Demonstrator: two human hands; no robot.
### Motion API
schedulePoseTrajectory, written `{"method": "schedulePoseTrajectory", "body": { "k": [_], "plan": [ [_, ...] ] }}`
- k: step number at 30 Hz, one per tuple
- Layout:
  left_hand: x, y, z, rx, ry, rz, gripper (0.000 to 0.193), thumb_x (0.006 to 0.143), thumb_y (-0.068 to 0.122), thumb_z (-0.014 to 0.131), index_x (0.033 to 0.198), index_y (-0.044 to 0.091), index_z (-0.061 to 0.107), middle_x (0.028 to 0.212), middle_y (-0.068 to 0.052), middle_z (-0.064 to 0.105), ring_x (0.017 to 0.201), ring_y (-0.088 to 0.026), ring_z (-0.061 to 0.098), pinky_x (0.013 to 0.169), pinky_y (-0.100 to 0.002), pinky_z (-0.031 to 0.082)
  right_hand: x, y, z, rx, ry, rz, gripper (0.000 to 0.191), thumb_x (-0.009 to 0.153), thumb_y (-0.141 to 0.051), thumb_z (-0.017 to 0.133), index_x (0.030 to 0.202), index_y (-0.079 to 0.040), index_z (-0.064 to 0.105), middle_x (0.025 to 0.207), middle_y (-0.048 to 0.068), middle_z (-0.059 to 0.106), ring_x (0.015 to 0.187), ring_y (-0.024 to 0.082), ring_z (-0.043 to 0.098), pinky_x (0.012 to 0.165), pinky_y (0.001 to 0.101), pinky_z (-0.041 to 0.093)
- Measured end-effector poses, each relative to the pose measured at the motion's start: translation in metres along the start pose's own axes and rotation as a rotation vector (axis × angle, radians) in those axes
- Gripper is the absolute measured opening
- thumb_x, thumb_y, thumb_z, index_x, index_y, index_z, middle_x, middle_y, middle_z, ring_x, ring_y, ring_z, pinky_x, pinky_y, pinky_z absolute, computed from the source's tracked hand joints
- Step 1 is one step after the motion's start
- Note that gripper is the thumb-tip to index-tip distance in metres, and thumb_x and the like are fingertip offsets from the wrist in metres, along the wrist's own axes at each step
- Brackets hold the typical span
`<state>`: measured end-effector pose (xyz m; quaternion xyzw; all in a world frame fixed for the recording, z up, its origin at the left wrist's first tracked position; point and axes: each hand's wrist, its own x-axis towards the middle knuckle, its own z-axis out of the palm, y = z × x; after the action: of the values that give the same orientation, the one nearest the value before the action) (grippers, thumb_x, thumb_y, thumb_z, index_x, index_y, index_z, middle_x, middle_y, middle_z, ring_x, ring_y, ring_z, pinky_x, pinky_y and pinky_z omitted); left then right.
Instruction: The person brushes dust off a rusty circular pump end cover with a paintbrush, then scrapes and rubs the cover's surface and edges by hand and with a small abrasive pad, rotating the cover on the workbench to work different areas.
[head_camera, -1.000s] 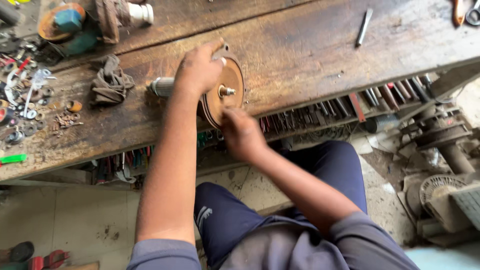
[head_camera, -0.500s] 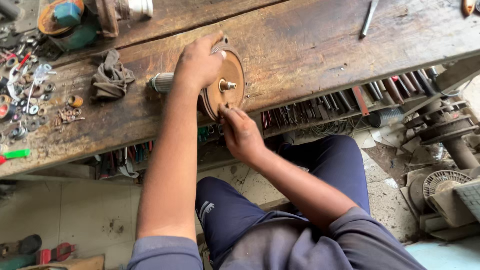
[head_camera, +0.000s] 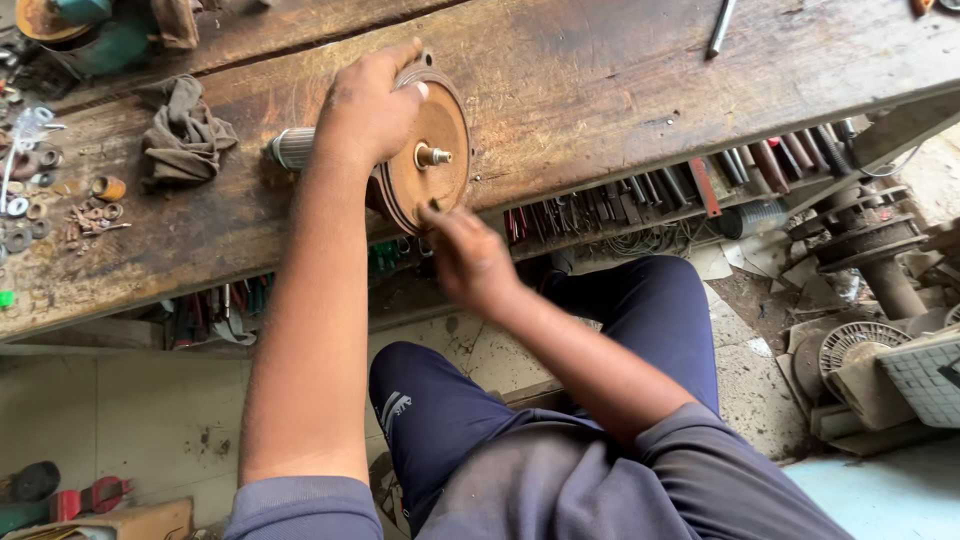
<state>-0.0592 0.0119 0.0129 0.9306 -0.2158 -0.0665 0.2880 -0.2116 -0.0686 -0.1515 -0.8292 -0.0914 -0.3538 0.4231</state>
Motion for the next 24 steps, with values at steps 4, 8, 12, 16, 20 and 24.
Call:
{"method": "schedulePoseTrajectory", "body": {
  "k": [4,8,12,16,20,24],
  "plan": [
    [0.0,-0.001,0.002,0.015,0.065,0.06,0.052,0.094,0.026,0.065,0.145,0.027,0.056,0.146,-0.01,0.057,0.133,-0.031,0.055,0.112,-0.044,0.038,-0.002,0.008,0.002,-0.033,0.016,0.065,0.039,0.091,0.009,0.061,0.127,-0.007,0.063,0.102,0.012,0.072,0.093,0.031,0.07,0.083,0.0404,0.059],
    [-0.003,0.001,-0.001,0.011,0.027,-0.014,0.052,0.095,0.029,0.065,0.146,0.029,0.056,0.144,-0.011,0.058,0.132,-0.031,0.057,0.112,-0.042,0.042,0.001,0.007,0.004,0.047,0.016,0.025,0.039,0.097,0.008,0.058,0.134,-0.004,0.059,0.103,0.015,0.069,0.092,0.033,0.069,0.082,0.0415,0.058],
    [-0.004,0.006,-0.005,0.04,0.039,0.032,0.052,0.095,0.028,0.065,0.146,0.026,0.056,0.144,-0.012,0.058,0.133,-0.033,0.056,0.113,-0.042,0.04,0.005,0.003,0.003,0.037,0.031,0.081,0.037,0.096,0.004,0.059,0.132,-0.002,0.06,0.102,0.02,0.067,0.092,0.04,0.067,0.079,0.0452,0.056],
    [-0.008,0.01,-0.005,0.016,0.008,-0.038,0.052,0.096,0.026,0.061,0.147,0.025,0.052,0.148,-0.009,0.053,0.134,-0.031,0.051,0.112,-0.044,0.036,0.012,-0.004,-0.005,0.076,0.04,0.181,0.033,0.1,0.002,0.056,0.132,-0.003,0.061,0.107,0.019,0.069,0.095,0.037,0.071,0.081,0.0426,0.059],
    [-0.009,0.011,-0.006,-0.005,0.012,-0.003,0.052,0.096,0.025,0.061,0.147,0.024,0.052,0.149,-0.008,0.054,0.137,-0.03,0.052,0.114,-0.042,0.037,0.024,-0.011,-0.011,0.063,-0.004,0.093,0.032,0.101,-0.002,0.059,0.133,-0.002,0.06,0.108,0.02,0.067,0.095,0.04,0.068,0.082,0.0466,0.056],
    [-0.006,0.006,-0.005,-0.001,0.027,0.042,0.052,0.095,0.024,0.063,0.146,0.022,0.055,0.148,-0.009,0.056,0.136,-0.029,0.053,0.116,-0.041,0.036,0.034,-0.01,-0.012,-0.005,-0.036,0.096,0.033,0.1,-0.004,0.059,0.133,-0.002,0.061,0.106,0.02,0.067,0.093,0.043,0.067,0.077,0.0483,0.055]
  ]
}}
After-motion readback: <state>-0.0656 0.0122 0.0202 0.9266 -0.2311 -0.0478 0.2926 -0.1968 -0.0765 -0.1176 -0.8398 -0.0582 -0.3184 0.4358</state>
